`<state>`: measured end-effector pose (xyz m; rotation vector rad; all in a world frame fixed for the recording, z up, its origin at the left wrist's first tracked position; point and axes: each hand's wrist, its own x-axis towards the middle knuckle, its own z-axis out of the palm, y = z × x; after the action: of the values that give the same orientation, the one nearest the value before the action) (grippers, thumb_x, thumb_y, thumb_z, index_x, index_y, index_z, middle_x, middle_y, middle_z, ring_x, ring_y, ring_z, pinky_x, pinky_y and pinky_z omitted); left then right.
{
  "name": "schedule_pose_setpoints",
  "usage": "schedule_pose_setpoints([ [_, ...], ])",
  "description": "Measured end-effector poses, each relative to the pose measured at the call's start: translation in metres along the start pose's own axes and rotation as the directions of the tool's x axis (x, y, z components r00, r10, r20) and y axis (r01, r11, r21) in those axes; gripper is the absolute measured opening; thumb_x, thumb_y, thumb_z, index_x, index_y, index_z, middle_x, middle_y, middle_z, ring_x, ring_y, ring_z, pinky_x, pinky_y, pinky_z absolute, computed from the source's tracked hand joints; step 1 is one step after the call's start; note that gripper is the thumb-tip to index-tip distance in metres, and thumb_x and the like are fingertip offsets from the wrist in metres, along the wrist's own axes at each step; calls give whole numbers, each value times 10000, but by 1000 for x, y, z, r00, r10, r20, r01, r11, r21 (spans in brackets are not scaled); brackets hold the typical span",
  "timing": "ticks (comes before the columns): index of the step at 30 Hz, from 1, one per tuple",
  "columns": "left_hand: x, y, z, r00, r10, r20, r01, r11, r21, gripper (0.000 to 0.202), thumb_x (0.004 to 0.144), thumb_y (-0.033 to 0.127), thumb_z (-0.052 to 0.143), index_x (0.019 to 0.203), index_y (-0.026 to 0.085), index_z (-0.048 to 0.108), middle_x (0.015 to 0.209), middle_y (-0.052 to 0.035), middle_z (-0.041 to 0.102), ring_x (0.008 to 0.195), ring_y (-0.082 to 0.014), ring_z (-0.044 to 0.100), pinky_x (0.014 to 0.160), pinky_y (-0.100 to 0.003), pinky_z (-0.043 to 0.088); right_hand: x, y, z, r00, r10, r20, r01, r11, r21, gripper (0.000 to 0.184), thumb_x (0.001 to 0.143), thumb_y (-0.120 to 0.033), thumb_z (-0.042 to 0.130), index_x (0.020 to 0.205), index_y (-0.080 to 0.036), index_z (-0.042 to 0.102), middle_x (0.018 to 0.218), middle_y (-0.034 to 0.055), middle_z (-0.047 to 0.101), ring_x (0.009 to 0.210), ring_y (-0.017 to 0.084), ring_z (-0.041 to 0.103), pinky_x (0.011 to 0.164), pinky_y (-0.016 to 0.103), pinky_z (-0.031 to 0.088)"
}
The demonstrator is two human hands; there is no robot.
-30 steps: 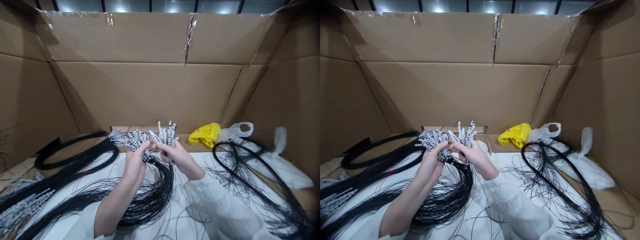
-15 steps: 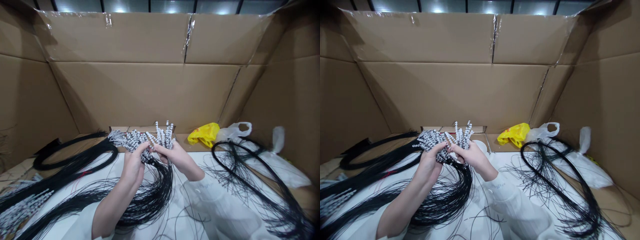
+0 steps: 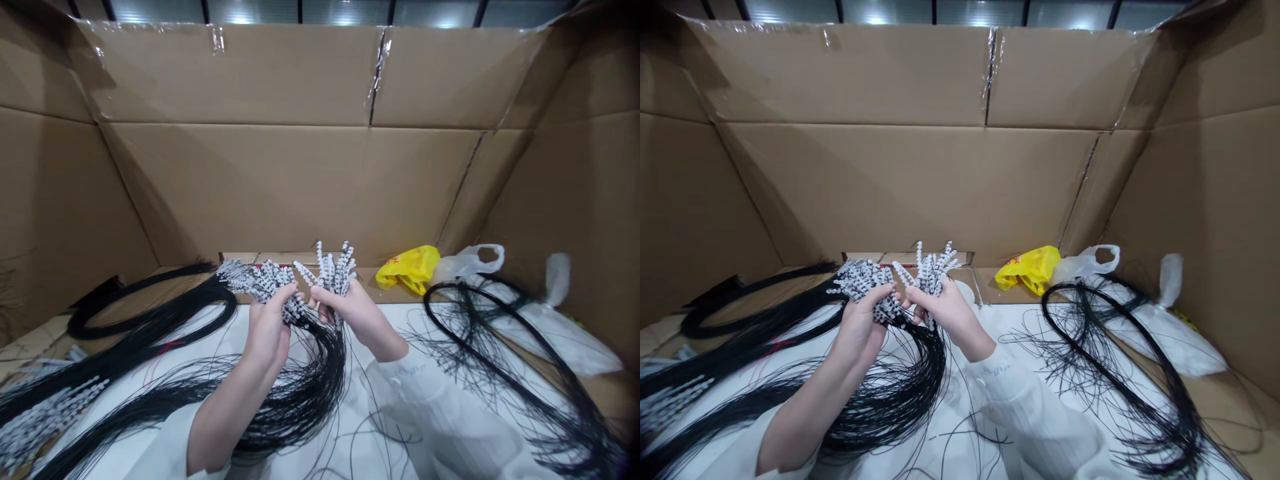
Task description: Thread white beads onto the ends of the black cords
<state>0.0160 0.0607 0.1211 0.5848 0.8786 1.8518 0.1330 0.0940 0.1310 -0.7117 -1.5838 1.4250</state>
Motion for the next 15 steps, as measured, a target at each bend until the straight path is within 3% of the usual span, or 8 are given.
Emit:
schedule_pose_setpoints([
  [5,0,-2,0,996,36,79,-36,999,-2,182,611,193,720,778,169,653,839,-28,681,784,-178,625,763,-309,488,-1,-1,4,1000,-16,20,17,999,-37,185,735,-267,619,664,-153,492,517,-47,452,420,53,390,399,190,301],
  [9,2,-2,-2,989,21,144,-33,996,85,133,623,210,713,725,144,659,771,-39,671,735,-173,615,737,-299,487,-2,-1,5,999,-15,46,18,997,-71,180,730,-244,615,647,-151,485,537,-45,454,428,50,379,407,192,303],
  [12,2,-1,-4,991,34,133,-48,993,104,116,635,199,698,718,140,643,750,-32,662,724,-168,607,723,-291,481,-3,-1,3,996,-11,83,16,998,-55,182,727,-270,631,672,-147,509,570,-34,498,440,50,401,416,189,318],
  [15,-1,1,-3,995,50,89,-56,996,76,141,628,180,697,741,152,617,746,-12,652,711,-155,601,720,-282,477,-2,1,2,999,-11,41,10,1000,12,219,746,-348,618,733,-146,533,620,-13,557,448,55,433,429,192,343],
])
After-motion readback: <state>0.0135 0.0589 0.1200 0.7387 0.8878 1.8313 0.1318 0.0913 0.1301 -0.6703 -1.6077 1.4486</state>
